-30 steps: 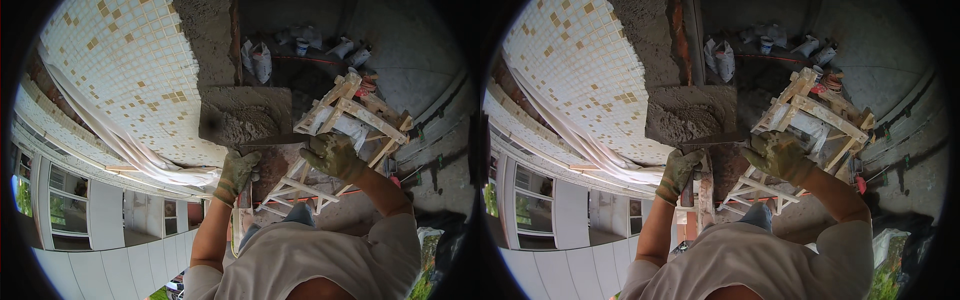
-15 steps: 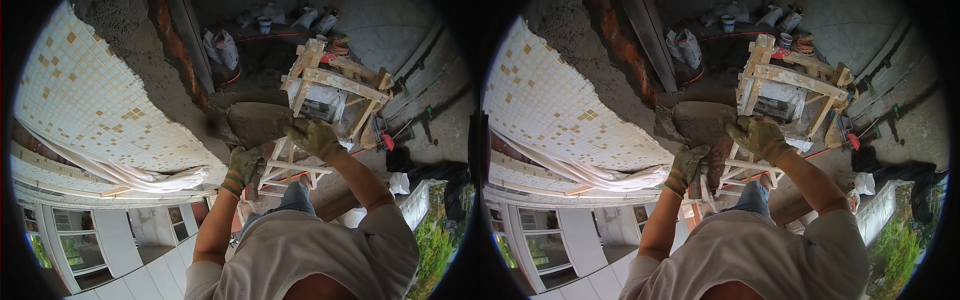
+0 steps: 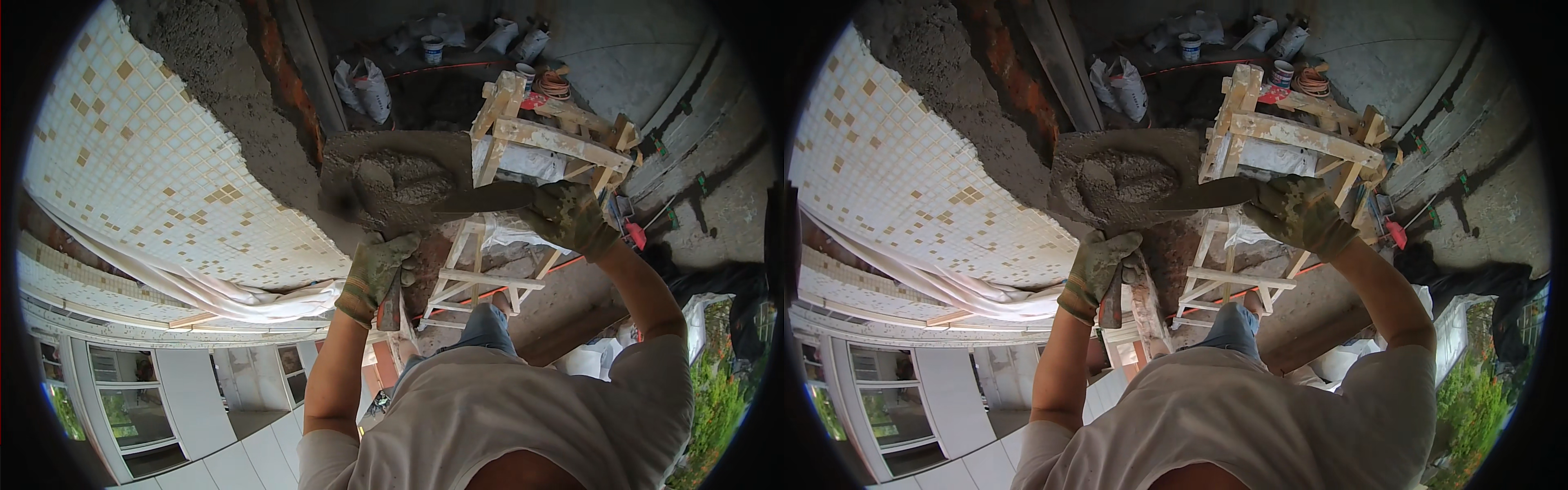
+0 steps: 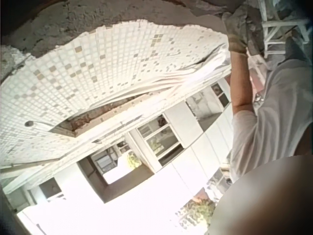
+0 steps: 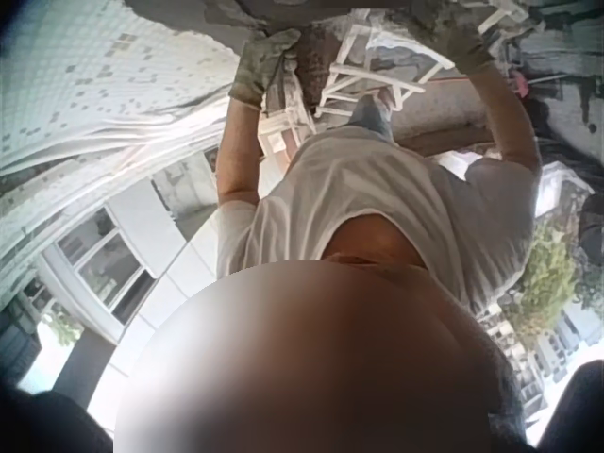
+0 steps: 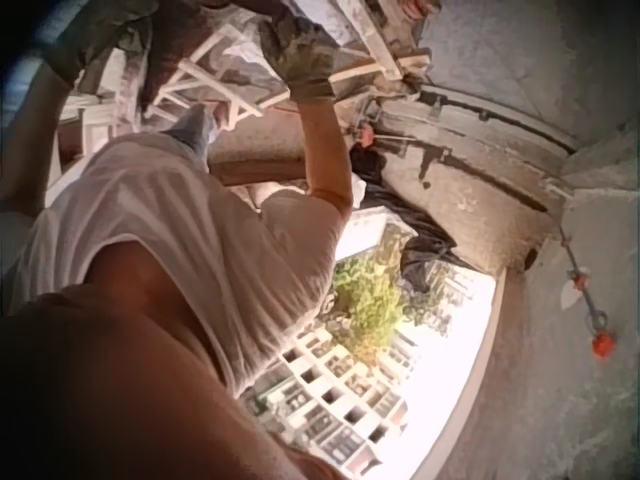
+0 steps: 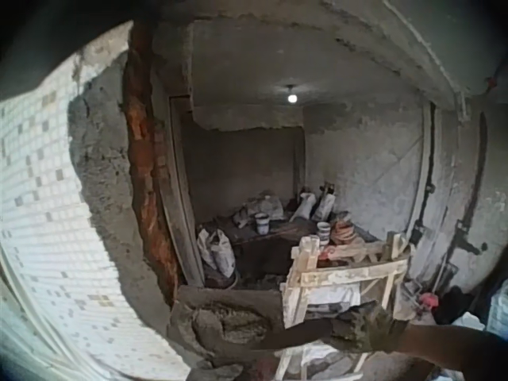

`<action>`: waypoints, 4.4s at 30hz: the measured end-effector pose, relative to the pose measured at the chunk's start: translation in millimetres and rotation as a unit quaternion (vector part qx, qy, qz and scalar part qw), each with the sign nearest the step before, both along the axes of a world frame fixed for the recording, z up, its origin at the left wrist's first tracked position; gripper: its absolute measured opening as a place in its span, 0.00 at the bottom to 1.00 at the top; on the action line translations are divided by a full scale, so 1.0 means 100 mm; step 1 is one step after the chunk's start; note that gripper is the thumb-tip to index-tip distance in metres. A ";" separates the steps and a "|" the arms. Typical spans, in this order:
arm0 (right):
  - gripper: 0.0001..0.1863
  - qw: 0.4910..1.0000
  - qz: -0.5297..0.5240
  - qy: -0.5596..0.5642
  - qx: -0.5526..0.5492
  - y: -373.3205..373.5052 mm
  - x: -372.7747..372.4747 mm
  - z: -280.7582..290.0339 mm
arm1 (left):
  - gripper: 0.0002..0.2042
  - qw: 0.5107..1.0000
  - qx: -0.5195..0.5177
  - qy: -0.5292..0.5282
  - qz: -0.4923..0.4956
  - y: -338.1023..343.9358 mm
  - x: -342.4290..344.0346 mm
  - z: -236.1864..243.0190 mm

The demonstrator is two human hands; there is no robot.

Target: Apply mortar to a brick wall using a trowel and a hawk.

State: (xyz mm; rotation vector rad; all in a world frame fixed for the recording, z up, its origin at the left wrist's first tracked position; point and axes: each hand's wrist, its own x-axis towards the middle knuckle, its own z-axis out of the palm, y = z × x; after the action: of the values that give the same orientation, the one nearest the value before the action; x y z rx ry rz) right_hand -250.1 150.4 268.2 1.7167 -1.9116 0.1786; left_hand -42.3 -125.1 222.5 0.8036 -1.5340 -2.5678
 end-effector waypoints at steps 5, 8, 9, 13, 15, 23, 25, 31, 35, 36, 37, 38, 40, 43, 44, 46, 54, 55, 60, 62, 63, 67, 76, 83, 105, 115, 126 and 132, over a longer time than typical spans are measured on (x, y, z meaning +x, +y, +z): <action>0.17 1.000 0.001 0.017 -0.011 -0.24 0.06 -0.11 | 0.07 0.999 -0.034 -0.012 -0.010 0.11 0.05 0.08; 0.13 0.994 0.007 -0.095 -0.058 -0.44 0.13 -0.23 | 0.07 0.999 -0.052 -0.017 -0.001 0.20 0.04 0.00; 0.13 0.994 0.009 -0.096 -0.058 -0.49 0.14 -0.20 | 0.07 0.998 -0.056 -0.022 0.010 0.21 0.04 -0.07; 0.09 0.885 -0.100 -0.444 0.097 -0.56 0.09 0.11 | 0.07 0.999 -0.008 -0.021 0.027 0.15 0.05 -0.34; 0.08 0.932 -0.082 -0.347 0.070 -0.50 -0.01 0.12 | 0.06 0.998 0.013 -0.046 0.039 0.20 0.09 -0.32; 0.11 0.999 0.035 0.006 0.000 -0.31 -0.18 -0.04 | 0.06 0.998 0.038 -0.006 0.040 0.11 0.07 -0.02; 0.16 0.994 0.094 0.044 -0.038 -0.26 -0.17 0.05 | 0.06 0.998 0.032 -0.011 0.050 0.12 0.15 0.12; 0.17 0.996 0.066 -0.032 -0.041 -0.43 -0.09 0.00 | 0.08 0.998 -0.023 0.003 0.050 0.14 0.33 0.31; 0.23 0.985 0.114 -0.004 -0.132 -0.81 0.11 0.10 | 0.08 0.998 -0.034 0.007 0.044 0.16 0.50 0.36; 0.23 0.982 0.121 0.006 -0.142 -0.87 0.13 0.15 | 0.08 0.998 -0.045 0.017 0.051 0.16 0.56 0.43; 0.23 0.981 0.117 -0.003 -0.155 -0.93 0.14 0.20 | 0.08 0.995 -0.060 0.027 0.071 0.15 0.61 0.49; 0.24 0.981 0.108 -0.013 -0.162 -0.95 0.15 0.25 | 0.09 0.993 -0.069 0.036 0.087 0.14 0.65 0.53; 0.25 0.976 0.125 0.014 -0.176 -1.07 0.14 0.46 | 0.09 0.988 -0.100 0.057 0.101 0.07 0.70 0.59; 0.20 0.965 0.142 0.083 -0.206 -1.36 0.18 0.83 | 0.08 0.988 -0.090 0.043 0.114 -0.13 0.82 0.72; 0.20 0.964 0.141 0.087 -0.207 -1.47 0.17 0.95 | 0.08 0.988 -0.091 0.047 0.112 -0.18 0.84 0.78; 0.14 0.916 0.178 0.200 -0.300 -1.84 0.22 1.22 | 0.08 0.981 -0.117 0.048 0.147 -0.27 0.88 0.88; 0.17 0.814 0.168 -0.541 -0.124 -2.83 0.49 2.39 | 0.08 0.970 -0.145 0.077 0.178 -0.57 0.86 1.02; 0.21 0.783 0.131 -0.600 -0.097 -2.92 0.38 2.56 | 0.08 0.969 -0.156 0.077 0.176 -0.57 0.83 1.04; 0.25 0.633 0.234 -0.722 0.148 -3.22 -0.54 3.40 | 0.08 0.972 -0.138 0.099 0.163 -0.70 0.69 0.97; 0.25 0.509 0.255 -0.780 0.260 -3.32 -0.56 3.56 | 0.08 0.973 -0.128 0.090 0.170 -0.76 0.71 0.90; 0.25 0.596 0.246 -0.740 0.194 -3.26 -0.52 3.68 | 0.08 0.973 -0.127 0.092 0.170 -0.77 0.71 0.89; 0.24 0.713 0.144 -0.645 0.232 -3.15 -0.43 4.09 | 0.08 0.975 -0.120 0.096 0.163 -0.82 0.69 0.83; 0.23 0.981 -0.109 -0.147 -0.063 -2.75 0.47 4.00 | 0.08 0.974 -0.130 0.100 0.158 -0.77 0.65 0.88; 0.21 0.993 -0.070 -0.073 -0.064 -2.89 -0.29 4.40 | 0.10 0.973 -0.133 0.082 0.168 -0.78 0.74 0.92; 0.21 0.993 -0.017 -0.071 -0.088 -2.52 0.63 3.15 | 0.07 0.978 -0.098 0.068 0.172 -0.89 0.88 0.79; 0.26 0.595 0.272 -0.756 -0.005 -3.05 0.07 2.09 | 0.08 0.975 -0.118 0.088 0.164 -0.84 0.84 0.81; 0.20 0.585 0.187 -0.773 -0.158 -4.09 1.13 2.16 | 0.07 0.978 -0.107 0.082 0.158 -0.82 0.92 0.84; 0.24 0.705 0.088 -0.696 -0.100 -3.76 1.07 2.06 | 0.08 0.978 -0.106 0.083 0.156 -0.86 0.86 0.83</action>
State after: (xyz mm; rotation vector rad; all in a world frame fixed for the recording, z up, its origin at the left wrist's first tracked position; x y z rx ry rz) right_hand -142.8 -225.6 474.6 1.6454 -2.3710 2.1999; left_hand 44.1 -211.5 306.0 0.7194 -1.4654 -2.1481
